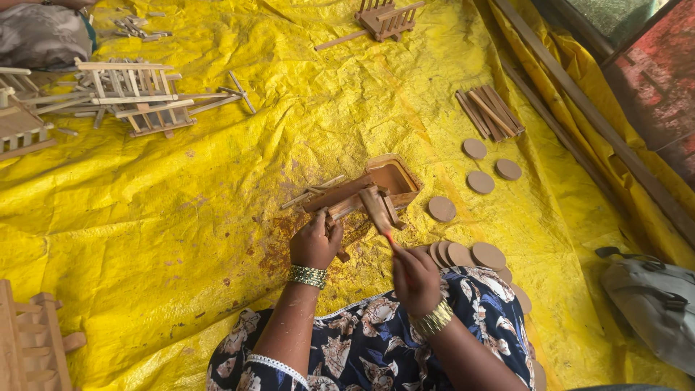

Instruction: The person sits on a tarp-covered floor and applies a brown stain to small wooden chair frames using a brush. They hold each chair steady with one hand, brush its surfaces, dip the brush into a container of stain, and rotate the chair to reach different sides.

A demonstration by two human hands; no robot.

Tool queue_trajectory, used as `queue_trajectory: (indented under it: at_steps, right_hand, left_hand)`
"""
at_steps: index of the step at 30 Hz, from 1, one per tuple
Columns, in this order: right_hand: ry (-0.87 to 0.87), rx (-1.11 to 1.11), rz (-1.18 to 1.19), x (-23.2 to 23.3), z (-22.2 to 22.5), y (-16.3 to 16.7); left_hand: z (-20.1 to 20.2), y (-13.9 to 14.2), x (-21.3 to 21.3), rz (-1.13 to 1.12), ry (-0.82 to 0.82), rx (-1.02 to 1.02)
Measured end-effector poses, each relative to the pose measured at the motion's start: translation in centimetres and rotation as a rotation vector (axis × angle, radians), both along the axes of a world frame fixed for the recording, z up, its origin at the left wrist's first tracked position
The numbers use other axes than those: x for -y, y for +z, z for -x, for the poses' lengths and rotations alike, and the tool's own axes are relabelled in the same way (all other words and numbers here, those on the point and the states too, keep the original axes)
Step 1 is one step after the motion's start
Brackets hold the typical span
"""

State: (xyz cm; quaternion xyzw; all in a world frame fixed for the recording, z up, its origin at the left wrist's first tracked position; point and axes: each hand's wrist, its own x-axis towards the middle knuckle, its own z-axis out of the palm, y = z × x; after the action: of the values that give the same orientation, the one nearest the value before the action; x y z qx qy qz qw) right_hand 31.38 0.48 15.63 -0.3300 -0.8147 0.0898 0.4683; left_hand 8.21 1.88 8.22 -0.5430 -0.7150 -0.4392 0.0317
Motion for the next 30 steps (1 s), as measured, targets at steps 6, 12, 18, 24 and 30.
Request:
queue_trajectory:
  at_steps: [6, 12, 18, 24, 30]
  right_hand:
    - [0.257, 0.156, 0.151, -0.9, 1.4, 0.0]
    - [0.135, 0.033, 0.175, -3.5, -0.9, 0.6]
    - [0.407, 0.004, 0.259, -3.5, -0.7, -0.1]
    - [0.464, 0.002, 0.277, -4.6, -1.6, -0.2]
    - [0.398, 0.084, 0.286, -6.1, -2.1, 1.4]
  left_hand:
    - [0.3, 0.3, 0.2, 0.083, 0.004, 0.035]
    - [0.6, -0.1, 0.1, 0.032, -0.091, 0.08]
    - [1.8, -0.3, 0.2, 0.031, -0.187, 0.008]
    - [2.2, 0.1, 0.5, -0.018, -0.32, 0.203]
    - [2.2, 0.3, 0.7, -0.008, -0.247, 0.353]
